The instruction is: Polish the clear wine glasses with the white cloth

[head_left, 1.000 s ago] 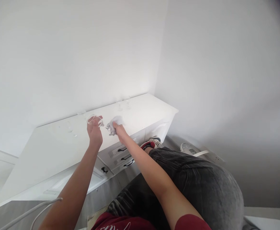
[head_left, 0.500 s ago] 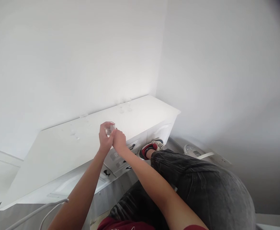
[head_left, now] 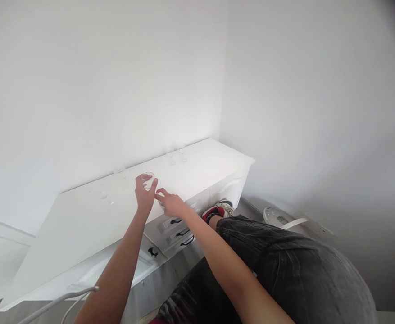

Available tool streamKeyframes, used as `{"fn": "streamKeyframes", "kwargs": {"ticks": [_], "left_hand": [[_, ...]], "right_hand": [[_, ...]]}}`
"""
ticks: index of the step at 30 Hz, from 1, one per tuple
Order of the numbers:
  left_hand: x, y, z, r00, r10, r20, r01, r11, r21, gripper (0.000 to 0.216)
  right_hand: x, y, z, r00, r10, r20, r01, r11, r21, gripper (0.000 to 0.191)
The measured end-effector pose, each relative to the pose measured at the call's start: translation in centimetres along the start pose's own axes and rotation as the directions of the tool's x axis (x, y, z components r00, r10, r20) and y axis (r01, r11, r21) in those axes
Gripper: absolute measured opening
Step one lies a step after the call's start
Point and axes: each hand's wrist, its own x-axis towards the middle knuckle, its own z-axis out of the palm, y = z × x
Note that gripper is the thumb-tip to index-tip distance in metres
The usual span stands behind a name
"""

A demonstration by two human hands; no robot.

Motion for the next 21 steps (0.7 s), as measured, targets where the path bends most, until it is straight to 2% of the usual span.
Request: {"fn": "streamKeyframes", "kwargs": {"ticks": [1, 4, 13, 21], "left_hand": [[0.1, -0.3, 0.1, 0.999, -0.009, 0.031, 0.009, 1.0, 0.005, 0.034], [0.1, -1.0, 0.4, 0.996, -0.023, 0.086, 0.023, 1.0, 0.0, 0.037], [-1.1, -2.2, 1.2, 0.993, -0.033, 0.117, 0.035, 0.999, -0.02, 0.033], [-1.7, -2.5, 0.7, 0.99, -0.042, 0.137, 0.049, 0.998, -0.05, 0.033]], "right_hand": [[0.0, -0.2, -0.1, 0.998, -0.04, 0.058, 0.043, 0.998, -0.055, 0.067], [0.3, -0.9, -0.3, 0.992, -0.028, 0.125, 0.046, 0.989, -0.143, 0.056], [0.8, -2.2, 0.5, 0.987, 0.063, 0.146, -0.034, 0.981, -0.193, 0.031], [0.8, -2.8, 0.5, 0.983, 0.087, 0.162, -0.055, 0.979, -0.194, 0.028]]}}
